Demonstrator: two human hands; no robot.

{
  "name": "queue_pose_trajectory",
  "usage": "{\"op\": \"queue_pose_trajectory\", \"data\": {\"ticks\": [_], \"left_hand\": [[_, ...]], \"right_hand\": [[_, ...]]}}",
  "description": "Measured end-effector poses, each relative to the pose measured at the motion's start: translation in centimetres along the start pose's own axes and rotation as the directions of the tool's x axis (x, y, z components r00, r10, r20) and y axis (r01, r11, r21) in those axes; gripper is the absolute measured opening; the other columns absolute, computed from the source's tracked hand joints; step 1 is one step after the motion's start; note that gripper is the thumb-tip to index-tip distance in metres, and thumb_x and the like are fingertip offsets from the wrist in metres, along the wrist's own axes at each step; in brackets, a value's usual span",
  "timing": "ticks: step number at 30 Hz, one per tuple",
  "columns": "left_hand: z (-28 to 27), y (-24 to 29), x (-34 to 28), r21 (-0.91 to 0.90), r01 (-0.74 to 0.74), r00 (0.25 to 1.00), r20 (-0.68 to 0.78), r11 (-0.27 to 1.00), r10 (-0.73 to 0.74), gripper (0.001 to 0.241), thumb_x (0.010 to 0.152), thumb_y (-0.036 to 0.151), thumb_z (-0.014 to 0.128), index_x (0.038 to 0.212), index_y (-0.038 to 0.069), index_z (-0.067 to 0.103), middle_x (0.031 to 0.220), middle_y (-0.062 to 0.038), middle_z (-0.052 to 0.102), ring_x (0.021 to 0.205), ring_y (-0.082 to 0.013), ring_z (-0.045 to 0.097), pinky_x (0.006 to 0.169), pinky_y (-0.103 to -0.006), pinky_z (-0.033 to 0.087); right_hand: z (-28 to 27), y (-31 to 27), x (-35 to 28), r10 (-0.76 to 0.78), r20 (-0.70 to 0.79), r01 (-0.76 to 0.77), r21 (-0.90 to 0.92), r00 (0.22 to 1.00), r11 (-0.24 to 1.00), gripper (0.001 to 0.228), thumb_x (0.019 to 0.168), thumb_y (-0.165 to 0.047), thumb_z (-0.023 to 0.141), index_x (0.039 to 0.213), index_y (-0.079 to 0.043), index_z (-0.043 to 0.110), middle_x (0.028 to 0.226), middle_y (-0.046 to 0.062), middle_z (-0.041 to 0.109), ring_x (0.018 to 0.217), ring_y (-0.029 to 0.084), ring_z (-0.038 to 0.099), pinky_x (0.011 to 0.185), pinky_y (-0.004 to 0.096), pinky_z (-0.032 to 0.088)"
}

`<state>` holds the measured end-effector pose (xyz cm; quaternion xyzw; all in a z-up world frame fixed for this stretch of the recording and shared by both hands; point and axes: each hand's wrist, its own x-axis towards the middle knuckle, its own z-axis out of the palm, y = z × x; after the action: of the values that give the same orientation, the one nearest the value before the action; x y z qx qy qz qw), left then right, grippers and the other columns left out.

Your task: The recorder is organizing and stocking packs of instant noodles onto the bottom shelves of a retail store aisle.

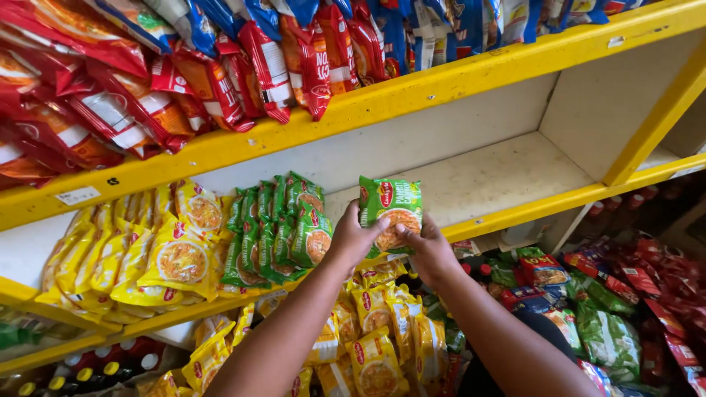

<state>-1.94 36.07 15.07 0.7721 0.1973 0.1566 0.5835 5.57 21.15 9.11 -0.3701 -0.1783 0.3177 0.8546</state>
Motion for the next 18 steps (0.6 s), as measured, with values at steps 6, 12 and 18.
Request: {"op": "queue_pose_trajectory", "data": {"ticks": [6, 12, 18], "left_hand": [[-3.6, -1.9, 4.6, 0.412, -0.059, 0.959, -0.229, 0.909, 0.166, 0.08, 0.082, 0.029, 0.081, 0.146, 0.013, 0.037, 0.133, -0.021, 0.063, 0.116, -0.0376, 0.066, 0.097, -0.0456, 0.054], [-8.5, -3.5, 11.3, 0.68, -0.035, 0.942, -0.223, 0.732, 0.252, 0.065, 0.083, 0.02, 0.074, 0.143, 0.022, 0.05, 0.125, -0.02, 0.069, 0.107, -0.0446, 0.067, 0.09, -0.0533, 0.055], [-10.3, -7.2, 15.2, 0.804, 0.059, 0.954, -0.221, 0.591, 0.205, 0.059, 0.084, 0.023, 0.075, 0.14, 0.022, 0.057, 0.11, -0.023, 0.073, 0.103, -0.0426, 0.069, 0.092, -0.0532, 0.054]], "right_hand": [[-0.6, 3.5, 4.9, -0.041, -0.207, -0.042, -0.384, 0.978, 0.922, 0.047, 0.094, -0.019, 0.072, 0.135, -0.009, 0.051, 0.114, 0.012, 0.07, 0.102, 0.022, 0.068, 0.089, 0.04, 0.056], [-0.2, 5.7, 5.1, -0.291, 0.021, 0.051, -0.994, 0.957, 0.099, 0.038, 0.087, -0.026, 0.07, 0.121, -0.013, 0.061, 0.107, 0.01, 0.071, 0.1, 0.03, 0.069, 0.084, 0.045, 0.054], [0.5, 5.5, 4.3, -0.358, 0.124, 0.066, -0.983, 0.925, -0.171, 0.026, 0.087, -0.028, 0.061, 0.107, -0.012, 0.063, 0.098, 0.011, 0.068, 0.098, 0.032, 0.065, 0.081, 0.05, 0.052]]}}
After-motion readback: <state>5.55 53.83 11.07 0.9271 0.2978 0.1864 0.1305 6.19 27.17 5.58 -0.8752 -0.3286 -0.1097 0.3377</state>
